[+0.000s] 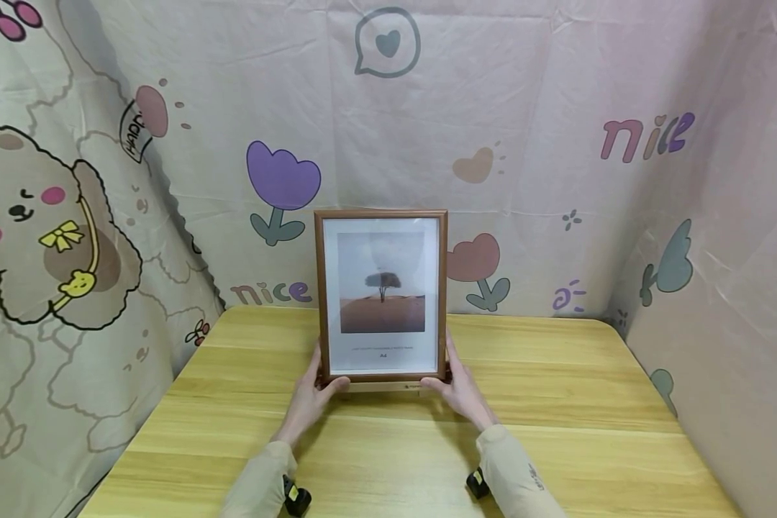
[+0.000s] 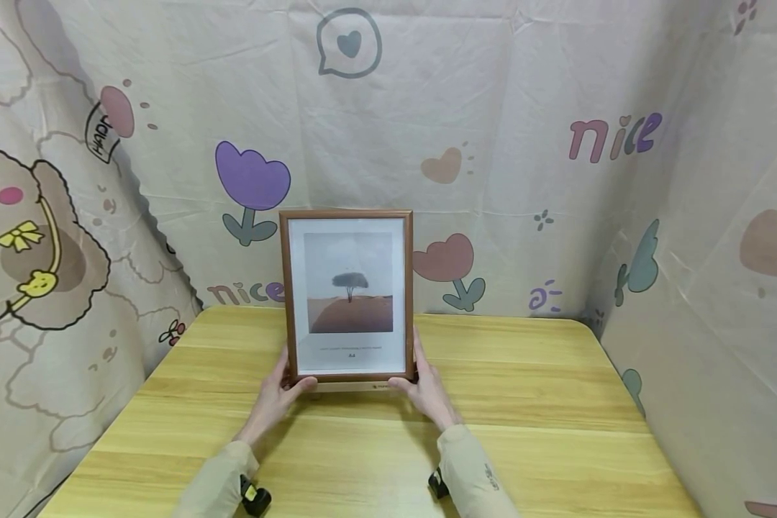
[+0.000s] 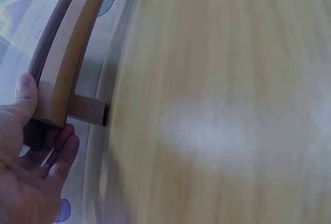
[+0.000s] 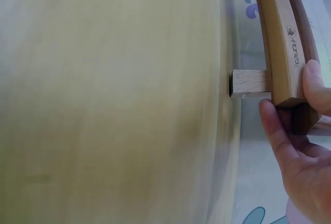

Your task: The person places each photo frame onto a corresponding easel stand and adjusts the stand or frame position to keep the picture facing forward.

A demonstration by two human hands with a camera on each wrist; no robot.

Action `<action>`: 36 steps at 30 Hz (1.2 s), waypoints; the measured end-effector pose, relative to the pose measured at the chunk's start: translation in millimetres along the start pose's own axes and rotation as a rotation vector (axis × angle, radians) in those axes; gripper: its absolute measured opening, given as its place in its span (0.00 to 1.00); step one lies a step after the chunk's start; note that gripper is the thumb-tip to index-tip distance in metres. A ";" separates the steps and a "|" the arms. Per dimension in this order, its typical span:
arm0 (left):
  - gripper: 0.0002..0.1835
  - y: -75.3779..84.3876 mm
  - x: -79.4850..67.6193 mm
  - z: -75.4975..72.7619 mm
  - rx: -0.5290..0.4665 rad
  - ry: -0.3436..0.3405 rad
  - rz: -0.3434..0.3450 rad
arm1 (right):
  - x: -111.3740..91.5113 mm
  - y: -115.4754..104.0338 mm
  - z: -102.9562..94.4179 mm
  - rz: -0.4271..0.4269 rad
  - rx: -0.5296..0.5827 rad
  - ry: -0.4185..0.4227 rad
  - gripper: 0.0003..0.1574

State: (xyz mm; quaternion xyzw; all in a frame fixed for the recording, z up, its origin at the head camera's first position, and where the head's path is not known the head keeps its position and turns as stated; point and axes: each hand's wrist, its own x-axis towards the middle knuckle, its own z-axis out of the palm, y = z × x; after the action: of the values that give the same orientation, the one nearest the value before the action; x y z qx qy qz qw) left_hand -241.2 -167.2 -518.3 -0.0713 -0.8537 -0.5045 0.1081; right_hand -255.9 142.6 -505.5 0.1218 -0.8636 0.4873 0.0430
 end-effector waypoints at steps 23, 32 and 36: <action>0.55 7.3 3.5 10.1 0.003 -0.013 -0.024 | -1.8 5.2 -8.2 0.018 -0.014 0.021 0.72; 0.55 8.7 4.3 13.5 -0.013 -0.025 -0.060 | -3.8 7.7 -10.8 0.032 -0.007 0.027 0.72; 0.55 9.4 4.9 15.1 -0.014 -0.029 -0.063 | -5.0 7.5 -13.2 0.030 -0.002 0.030 0.72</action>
State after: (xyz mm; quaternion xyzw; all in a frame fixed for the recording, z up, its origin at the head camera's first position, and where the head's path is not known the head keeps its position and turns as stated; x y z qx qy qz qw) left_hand -245.5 -149.3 -516.2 -0.0524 -0.8535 -0.5124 0.0792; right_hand -253.5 158.4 -505.8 0.1013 -0.8652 0.4887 0.0485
